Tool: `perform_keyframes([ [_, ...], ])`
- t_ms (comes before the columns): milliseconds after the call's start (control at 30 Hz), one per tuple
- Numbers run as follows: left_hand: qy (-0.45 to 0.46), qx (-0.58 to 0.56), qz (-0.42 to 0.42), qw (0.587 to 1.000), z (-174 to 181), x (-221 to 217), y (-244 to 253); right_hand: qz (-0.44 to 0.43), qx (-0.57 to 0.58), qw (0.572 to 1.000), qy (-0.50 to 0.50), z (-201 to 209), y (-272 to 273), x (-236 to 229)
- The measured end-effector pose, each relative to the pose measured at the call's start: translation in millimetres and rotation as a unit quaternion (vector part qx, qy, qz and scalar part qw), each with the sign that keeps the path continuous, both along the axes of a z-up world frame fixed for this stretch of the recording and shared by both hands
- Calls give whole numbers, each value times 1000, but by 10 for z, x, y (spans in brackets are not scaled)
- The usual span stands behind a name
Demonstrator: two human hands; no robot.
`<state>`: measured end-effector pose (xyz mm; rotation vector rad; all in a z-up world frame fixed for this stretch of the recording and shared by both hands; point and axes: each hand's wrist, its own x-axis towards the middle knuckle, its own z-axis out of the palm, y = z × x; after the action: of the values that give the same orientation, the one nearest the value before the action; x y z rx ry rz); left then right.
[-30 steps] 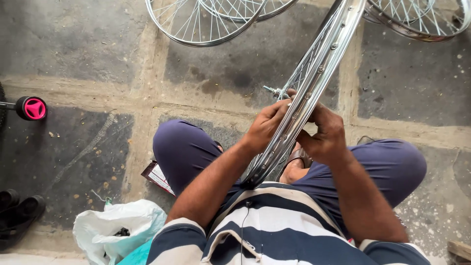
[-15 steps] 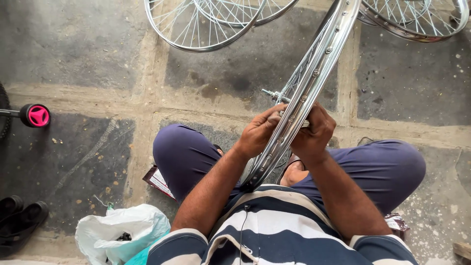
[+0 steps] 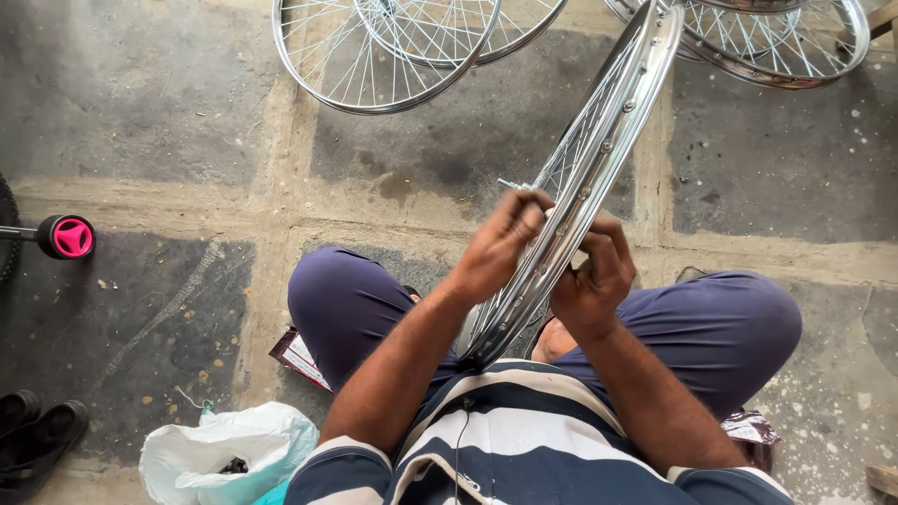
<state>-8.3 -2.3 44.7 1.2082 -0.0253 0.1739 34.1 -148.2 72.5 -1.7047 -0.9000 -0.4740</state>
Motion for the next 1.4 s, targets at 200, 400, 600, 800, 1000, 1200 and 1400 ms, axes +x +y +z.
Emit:
perform_keyframes([
  [200,-92,331,112,933,651,-84,64,94,-28,989,110,-38,-87,147],
  [400,30,344,69,936,765,-282,0,203,-30,972,112,126,-203,359],
  [600,-65,403,139,902,571,-479,-81,263,-60,951,149,52,-121,537],
  [800,-75,391,150,905,475,-525,-59,279,99,908,296,-441,-146,465],
  [1000,-70,381,134,912,459,-543,-73,368,69,817,439,-722,-216,749],
  [1200,-49,343,108,932,446,-570,-37,539,65,707,453,-515,-206,768],
  [1400,-59,349,118,928,412,-543,-22,495,58,755,426,-338,-146,776],
])
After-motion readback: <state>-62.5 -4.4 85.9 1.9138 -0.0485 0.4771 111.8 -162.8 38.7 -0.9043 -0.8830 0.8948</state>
